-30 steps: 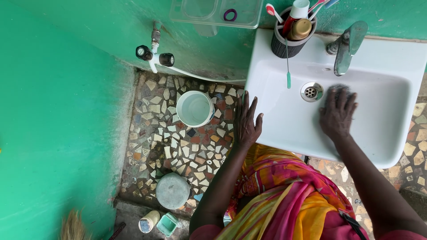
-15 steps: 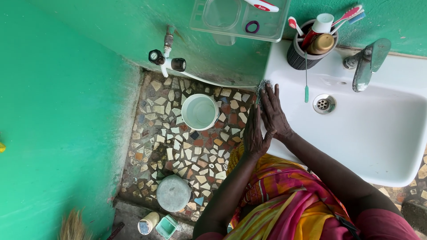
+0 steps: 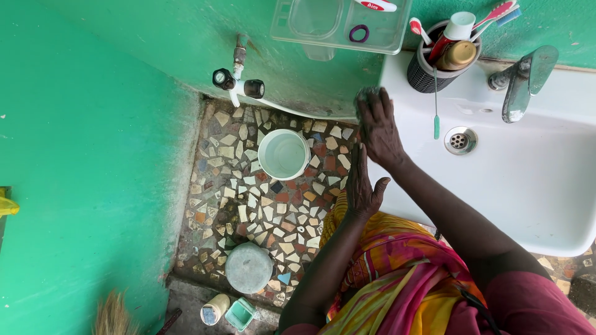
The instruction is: The person scrubs a white wall-mounted sink with a steel wool pad, then rinses the sink and their hands under running water from the faucet. The person repeatedly scrubs and rinses the sink basin throughout the clip.
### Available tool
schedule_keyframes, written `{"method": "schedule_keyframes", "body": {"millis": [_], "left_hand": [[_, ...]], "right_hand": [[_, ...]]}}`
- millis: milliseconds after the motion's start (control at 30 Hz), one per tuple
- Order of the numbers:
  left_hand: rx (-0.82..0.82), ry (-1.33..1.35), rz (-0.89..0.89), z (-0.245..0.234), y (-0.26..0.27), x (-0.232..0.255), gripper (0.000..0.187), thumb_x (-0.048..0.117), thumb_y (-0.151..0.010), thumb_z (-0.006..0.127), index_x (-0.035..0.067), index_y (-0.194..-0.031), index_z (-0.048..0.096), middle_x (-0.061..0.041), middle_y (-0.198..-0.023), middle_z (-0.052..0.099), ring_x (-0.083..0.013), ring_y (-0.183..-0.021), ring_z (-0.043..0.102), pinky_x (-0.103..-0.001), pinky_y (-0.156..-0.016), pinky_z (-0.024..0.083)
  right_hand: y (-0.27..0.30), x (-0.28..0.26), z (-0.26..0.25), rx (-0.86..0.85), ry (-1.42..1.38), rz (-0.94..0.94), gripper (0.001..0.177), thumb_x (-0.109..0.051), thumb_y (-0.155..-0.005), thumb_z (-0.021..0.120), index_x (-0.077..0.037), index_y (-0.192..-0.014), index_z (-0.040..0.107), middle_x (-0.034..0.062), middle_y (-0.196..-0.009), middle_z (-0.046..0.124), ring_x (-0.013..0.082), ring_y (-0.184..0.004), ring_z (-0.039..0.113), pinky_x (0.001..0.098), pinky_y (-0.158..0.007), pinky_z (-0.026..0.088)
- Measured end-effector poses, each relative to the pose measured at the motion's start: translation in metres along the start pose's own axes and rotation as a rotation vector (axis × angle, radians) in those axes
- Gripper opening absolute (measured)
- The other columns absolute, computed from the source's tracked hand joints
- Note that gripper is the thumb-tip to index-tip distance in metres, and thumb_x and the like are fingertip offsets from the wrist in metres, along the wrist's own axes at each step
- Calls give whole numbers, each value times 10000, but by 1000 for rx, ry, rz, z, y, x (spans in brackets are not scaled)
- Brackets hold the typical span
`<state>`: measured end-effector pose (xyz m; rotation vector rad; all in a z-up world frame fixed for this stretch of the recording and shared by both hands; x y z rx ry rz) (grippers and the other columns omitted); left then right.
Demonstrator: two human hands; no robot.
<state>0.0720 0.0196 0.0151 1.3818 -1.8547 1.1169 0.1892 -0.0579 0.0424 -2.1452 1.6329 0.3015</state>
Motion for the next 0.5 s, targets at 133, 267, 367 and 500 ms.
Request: {"method": "schedule_keyframes", "body": {"millis": [133, 267, 367, 500], "left_hand": [[99, 23, 57, -8, 1, 6, 1031, 801, -1011, 270, 20, -1671, 139, -292, -1744, 130, -457, -1642, 191, -549, -1302, 335], [27, -32, 105, -2, -2, 9, 1039, 821, -974, 283, 77, -1686, 146, -249, -1759, 110, -459, -1643, 177, -588, -1304, 309], [-181, -328, 118, 17, -8, 11, 960, 754, -957, 380, 93, -1646, 287, -199, -1748, 108, -454, -1616, 95, -638, -1272, 228], [-540, -773, -7, 40, -1, 1, 671, 586, -1011, 445, 121, -1482, 557, -115, -1783, 87, -407, -1636, -25, -676, -1297, 68]], "right_hand": [[78, -21, -6, 35, -415, -131, 784, -324, -967, 603, 25, -1590, 280, 324, -1653, 117, 503, -1540, 64, 604, -1233, 211], [151, -8, 11, -297, -436, -102, 745, -325, -1016, 482, -43, -1644, 199, 259, -1722, 103, 399, -1593, 55, 579, -1271, 174], [211, 51, 9, -604, -272, 93, 656, -503, -1042, 413, -232, -1614, 241, 65, -1718, 202, 262, -1604, 147, 501, -1307, 209], [265, 159, -41, -657, 92, 227, 706, -575, -971, 343, -329, -1617, 196, -20, -1716, 130, 257, -1548, 143, 644, -1217, 119]]}}
Point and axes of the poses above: each hand's wrist, its own y-axis away from the middle knuckle, its own z-axis out of the palm, x = y × z, the point moved 7 cm from there along -y, towards the middle knuckle
